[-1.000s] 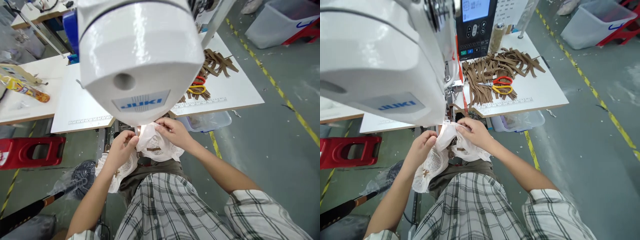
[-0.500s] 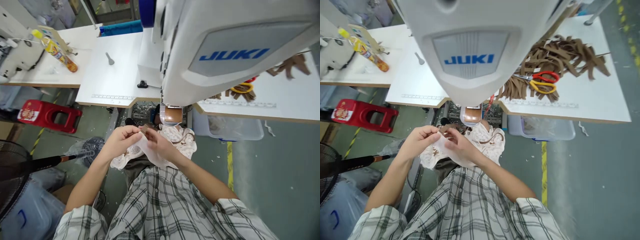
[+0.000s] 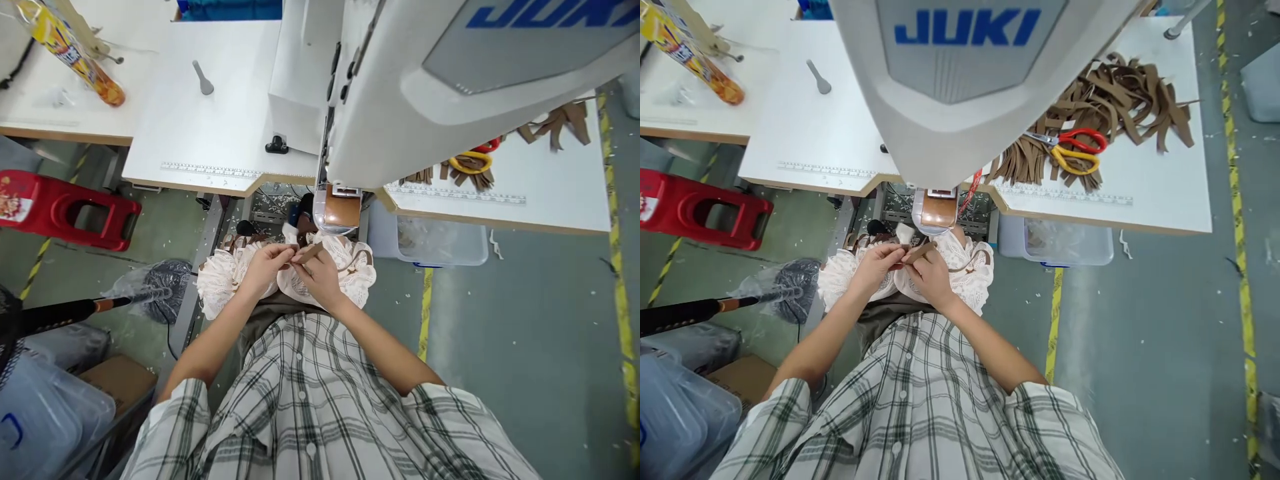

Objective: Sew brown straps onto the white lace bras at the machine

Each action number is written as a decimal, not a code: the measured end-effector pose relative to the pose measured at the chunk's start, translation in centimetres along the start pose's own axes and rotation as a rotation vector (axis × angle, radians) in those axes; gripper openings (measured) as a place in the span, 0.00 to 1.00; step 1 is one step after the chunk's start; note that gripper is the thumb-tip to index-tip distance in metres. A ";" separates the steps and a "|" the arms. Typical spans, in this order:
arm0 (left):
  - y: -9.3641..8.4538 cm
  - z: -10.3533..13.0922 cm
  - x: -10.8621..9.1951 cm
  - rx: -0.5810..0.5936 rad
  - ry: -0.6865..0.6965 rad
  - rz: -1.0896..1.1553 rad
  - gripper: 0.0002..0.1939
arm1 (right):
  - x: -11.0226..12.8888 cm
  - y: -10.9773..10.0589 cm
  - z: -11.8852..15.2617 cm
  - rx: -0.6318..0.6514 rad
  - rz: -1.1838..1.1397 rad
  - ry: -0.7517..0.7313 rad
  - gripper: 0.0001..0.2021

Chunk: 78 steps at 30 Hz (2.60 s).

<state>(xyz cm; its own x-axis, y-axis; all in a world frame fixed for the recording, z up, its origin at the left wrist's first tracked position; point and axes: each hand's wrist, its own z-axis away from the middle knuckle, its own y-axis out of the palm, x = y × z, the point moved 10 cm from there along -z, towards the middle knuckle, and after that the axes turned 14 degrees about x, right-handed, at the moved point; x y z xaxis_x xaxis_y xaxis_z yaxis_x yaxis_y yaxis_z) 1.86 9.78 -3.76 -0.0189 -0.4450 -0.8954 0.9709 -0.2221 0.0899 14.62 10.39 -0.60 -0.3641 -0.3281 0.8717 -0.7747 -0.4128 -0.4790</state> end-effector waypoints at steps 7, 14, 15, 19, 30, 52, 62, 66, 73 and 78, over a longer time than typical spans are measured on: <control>2.0 0.4 -2.8 0.045 0.096 0.167 0.07 | -0.1 -4.2 1.9 -0.025 -0.055 0.079 0.11; 4.4 1.4 -3.7 0.221 0.068 0.397 0.08 | 2.5 -5.6 -0.4 -0.041 0.074 0.018 0.13; 4.3 1.3 -3.9 0.219 0.078 0.358 0.09 | 2.6 -5.8 -0.5 -0.070 0.079 0.008 0.12; 4.1 0.6 -4.7 0.192 0.104 0.069 0.15 | 2.6 -6.4 0.0 -0.186 0.076 -0.059 0.08; 3.2 -1.4 -5.0 0.052 0.055 -0.159 0.18 | -3.2 -17.1 -1.8 -0.192 0.476 -0.007 0.15; 4.7 0.5 -5.3 0.216 -0.021 0.323 0.18 | 0.4 -27.5 6.1 -0.037 0.811 0.368 0.25; 6.0 1.9 -6.7 0.271 -0.012 0.149 0.13 | 4.9 -9.7 6.3 0.123 0.467 0.069 0.21; 5.8 1.9 -6.7 0.261 -0.003 -0.011 0.11 | 4.5 -9.3 5.2 0.165 0.416 0.049 0.19; 5.4 1.6 -6.9 0.277 0.078 0.081 0.14 | 2.6 -10.2 7.3 0.140 0.222 0.141 0.20; 4.9 1.7 -7.7 0.244 0.087 -0.014 0.17 | 2.9 -9.2 7.4 0.151 0.166 0.135 0.25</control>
<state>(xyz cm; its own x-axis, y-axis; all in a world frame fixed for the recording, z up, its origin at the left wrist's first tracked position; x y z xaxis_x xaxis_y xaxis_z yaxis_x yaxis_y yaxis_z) 6.35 10.63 4.29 -0.0007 -0.3662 -0.9305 0.8842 -0.4348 0.1705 24.54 6.97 5.53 -0.5531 -0.2902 0.7809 -0.6164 -0.4881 -0.6180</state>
